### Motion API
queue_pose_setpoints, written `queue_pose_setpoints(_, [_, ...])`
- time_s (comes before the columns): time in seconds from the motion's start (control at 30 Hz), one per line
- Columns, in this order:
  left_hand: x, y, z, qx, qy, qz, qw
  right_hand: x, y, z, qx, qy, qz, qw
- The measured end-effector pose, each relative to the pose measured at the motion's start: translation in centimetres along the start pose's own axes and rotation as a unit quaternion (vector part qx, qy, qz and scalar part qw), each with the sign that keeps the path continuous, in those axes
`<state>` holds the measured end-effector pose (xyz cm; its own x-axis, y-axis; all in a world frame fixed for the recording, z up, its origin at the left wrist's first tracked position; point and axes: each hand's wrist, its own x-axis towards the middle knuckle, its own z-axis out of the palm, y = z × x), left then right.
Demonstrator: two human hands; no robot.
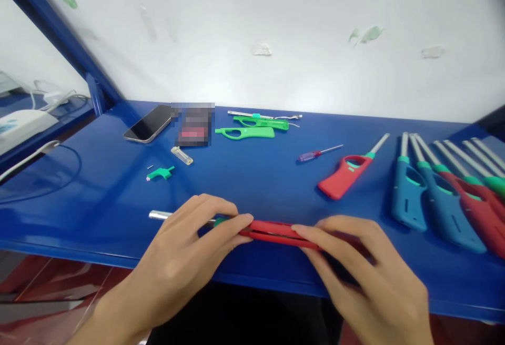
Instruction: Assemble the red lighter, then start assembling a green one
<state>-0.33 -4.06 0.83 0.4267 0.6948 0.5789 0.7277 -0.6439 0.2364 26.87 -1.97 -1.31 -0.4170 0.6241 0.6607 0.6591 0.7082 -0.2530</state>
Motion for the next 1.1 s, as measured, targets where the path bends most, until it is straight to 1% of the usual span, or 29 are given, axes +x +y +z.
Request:
queue_pose_setpoints(0.07, [-0.1, 0.1, -0.1, 0.005, -0.002, 0.003, 1.0, 0.0, 0.0, 0.0, -0.005, -0.014, -0.006, 1.0])
queue_pose_setpoints(0.2, [-0.1, 0.5, 0.1, 0.017, -0.008, 0.008, 1.0, 0.7, -0.5, 0.2, -0.031, -0.015, -0.029, 0.999])
queue_pose_setpoints(0.4, [0.0, 1.3, 0.4, -0.004, -0.023, 0.015, 1.0, 1.7, -1.9, 1.2, -0.059, -0.061, -0.06, 0.995])
queue_pose_setpoints(0.6, [-0.2, 1.1, 0.5, -0.008, -0.046, 0.011, 0.999, 1.0, -2.0, 1.5, -0.037, -0.033, -0.061, 0.997])
queue_pose_setpoints(0.77, [-0.3, 1.0, 0.6, 0.002, -0.054, 0.01, 0.999, 1.1, -1.8, 1.5, -0.025, -0.018, -0.059, 0.998])
queue_pose_setpoints(0.97, [-0.2, 1.1, 0.6, 0.022, -0.055, 0.021, 0.998, 1.3, -1.8, 1.6, -0.02, -0.011, -0.058, 0.998])
queue_pose_setpoints(1.1, [0.3, 1.4, 0.5, 0.048, -0.044, 0.018, 0.998, 1.3, -2.0, 1.5, -0.023, -0.018, -0.059, 0.998])
